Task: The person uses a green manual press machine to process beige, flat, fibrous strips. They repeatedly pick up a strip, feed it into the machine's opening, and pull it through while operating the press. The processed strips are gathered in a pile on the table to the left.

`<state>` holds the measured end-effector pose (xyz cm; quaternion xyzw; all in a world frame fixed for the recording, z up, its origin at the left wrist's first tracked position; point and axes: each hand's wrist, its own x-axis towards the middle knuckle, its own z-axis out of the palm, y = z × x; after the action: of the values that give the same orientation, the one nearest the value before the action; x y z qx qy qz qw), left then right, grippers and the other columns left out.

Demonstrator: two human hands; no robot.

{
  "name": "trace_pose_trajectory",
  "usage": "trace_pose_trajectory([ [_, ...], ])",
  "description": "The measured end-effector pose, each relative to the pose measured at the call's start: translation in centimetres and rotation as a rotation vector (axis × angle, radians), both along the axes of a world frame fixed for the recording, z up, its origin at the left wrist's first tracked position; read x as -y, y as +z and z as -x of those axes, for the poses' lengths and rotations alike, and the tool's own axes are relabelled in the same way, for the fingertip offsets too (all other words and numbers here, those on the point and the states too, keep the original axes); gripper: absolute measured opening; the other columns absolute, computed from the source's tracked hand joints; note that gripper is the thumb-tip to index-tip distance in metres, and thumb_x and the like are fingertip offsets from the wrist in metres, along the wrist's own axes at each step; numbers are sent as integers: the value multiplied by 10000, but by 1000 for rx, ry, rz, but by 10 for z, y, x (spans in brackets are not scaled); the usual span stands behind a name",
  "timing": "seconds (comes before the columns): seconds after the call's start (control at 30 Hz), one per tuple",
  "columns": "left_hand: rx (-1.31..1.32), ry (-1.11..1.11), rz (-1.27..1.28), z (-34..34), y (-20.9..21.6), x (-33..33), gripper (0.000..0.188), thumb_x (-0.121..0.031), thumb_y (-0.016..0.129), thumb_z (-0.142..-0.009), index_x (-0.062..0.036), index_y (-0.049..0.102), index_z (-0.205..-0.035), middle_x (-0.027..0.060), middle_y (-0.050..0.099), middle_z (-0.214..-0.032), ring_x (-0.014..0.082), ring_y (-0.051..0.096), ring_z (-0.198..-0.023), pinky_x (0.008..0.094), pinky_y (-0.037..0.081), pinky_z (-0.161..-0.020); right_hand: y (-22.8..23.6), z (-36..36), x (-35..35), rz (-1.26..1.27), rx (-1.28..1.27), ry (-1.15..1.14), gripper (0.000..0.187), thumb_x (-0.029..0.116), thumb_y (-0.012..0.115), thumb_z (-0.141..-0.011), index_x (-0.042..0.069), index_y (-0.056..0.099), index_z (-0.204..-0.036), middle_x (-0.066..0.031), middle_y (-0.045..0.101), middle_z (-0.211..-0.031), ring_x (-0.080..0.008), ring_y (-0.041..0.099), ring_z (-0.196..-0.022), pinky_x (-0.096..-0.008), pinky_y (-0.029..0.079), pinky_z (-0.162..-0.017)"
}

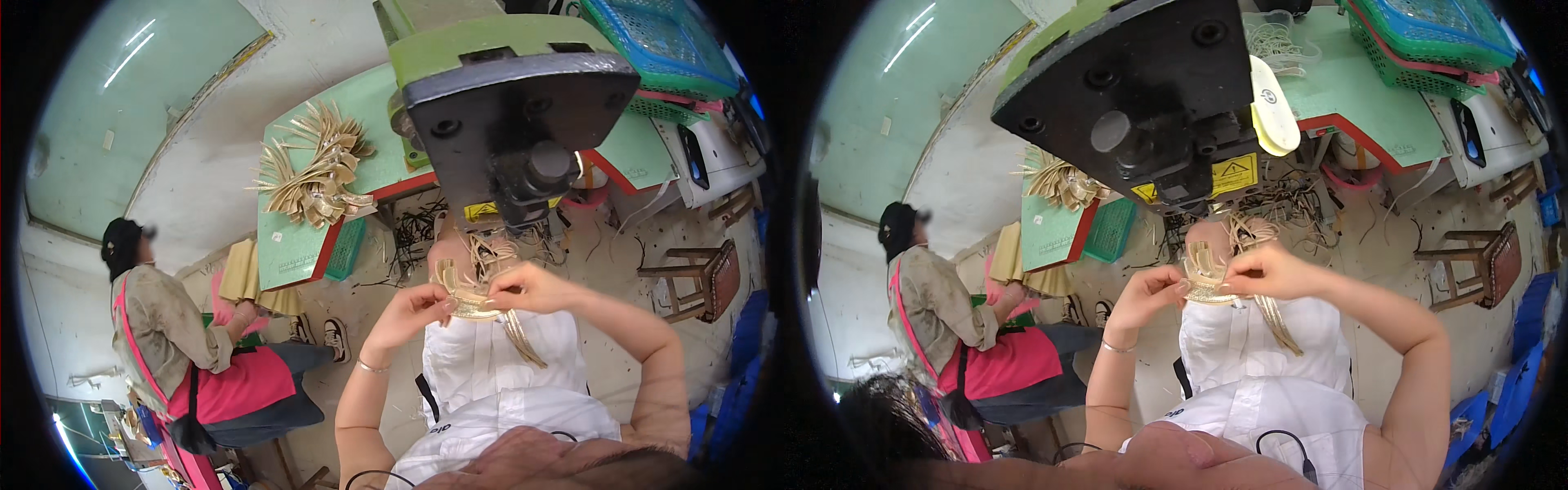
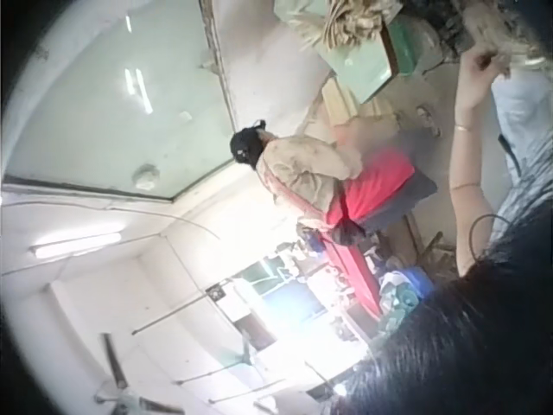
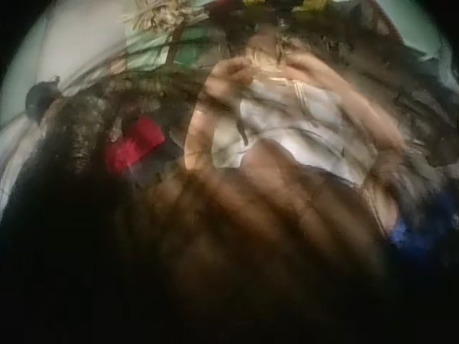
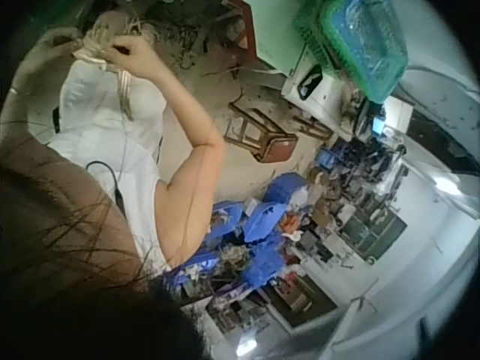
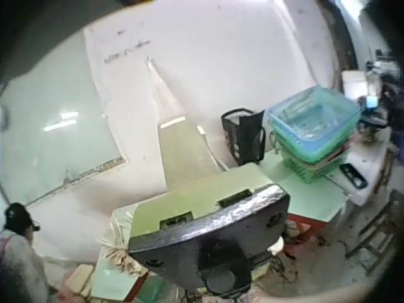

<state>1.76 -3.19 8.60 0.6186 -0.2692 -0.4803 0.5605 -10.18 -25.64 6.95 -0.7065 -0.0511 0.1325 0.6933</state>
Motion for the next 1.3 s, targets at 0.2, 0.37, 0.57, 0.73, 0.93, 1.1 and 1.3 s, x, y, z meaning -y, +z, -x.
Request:
trace_pose_trajectory([
  [0.2, -139, -202, 287, -4, -4, 7, 326, -215, 459, -967, 42, 630, -862, 45, 614, -772, 104, 556, -658, 224, 407, -585, 1, 3, 6, -262, -148, 27, 247, 248, 574, -920, 15, 657, -931, 47, 557, -743, -20, 473, -679, -208, 378, -574],
  [0.37, -138, -99, 221, -5, -60, 14, 470, -330, 366, -986, 39, 634, -874, 75, 619, -718, 109, 540, -604, 222, 376, -516, -89, 39, -55, -571, -421, -132, 283, 303, 534, -935, 39, 631, -965, 15, 569, -864, -42, 478, -736, -211, 409, -639],
  [0.57, 237, -38, 0, 21, -108, 32, 462, -372, 395, -978, 25, 628, -1015, 55, 631, -906, 126, 575, -858, 237, 455, -767, -36, 52, -32, -746, -289, -170, 197, 200, 567, -909, 16, 604, -969, -7, 577, -866, -76, 499, -758, -234, 404, -665],
  [0.73, 101, -7, 266, 24, -5, 42, 200, -174, 572, -900, 5, 652, -941, 30, 635, -815, 66, 554, -668, 204, 412, -566, 83, 22, 42, 435, 205, -11, 174, 163, 646, -822, -10, 630, -805, -69, 591, -704, -122, 556, -630, -264, 445, -565],
  [0.93, 275, 318, 238, 37, 42, 73, 153, -79, 611, -873, 44, 666, -799, 25, 624, -697, 63, 530, -594, 193, 402, -516, 157, -34, 79, 830, 207, 223, 208, 231, 651, -792, 23, 657, -791, -56, 627, -718, -153, 581, -637, -293, 461, -598],
  [1.1, 39, 327, 243, 38, 34, 89, 260, -154, 532, -929, 31, 678, -818, 87, 675, -756, 57, 544, -561, 175, 351, -476, 179, -54, 93, 885, 89, 285, 280, 325, 695, -779, 50, 646, -755, -1, 581, -657, -127, 505, -601, -293, 417, -582],
  [1.3, 68, 413, 283, 34, 34, 81, 229, -151, 562, -917, 27, 684, -841, 31, 643, -700, 32, 529, -562, 166, 322, -472, 153, -62, 101, 803, 226, 237, 335, 359, 727, -766, 38, 630, -774, -3, 581, -659, -122, 507, -602, -290, 427, -593],
])
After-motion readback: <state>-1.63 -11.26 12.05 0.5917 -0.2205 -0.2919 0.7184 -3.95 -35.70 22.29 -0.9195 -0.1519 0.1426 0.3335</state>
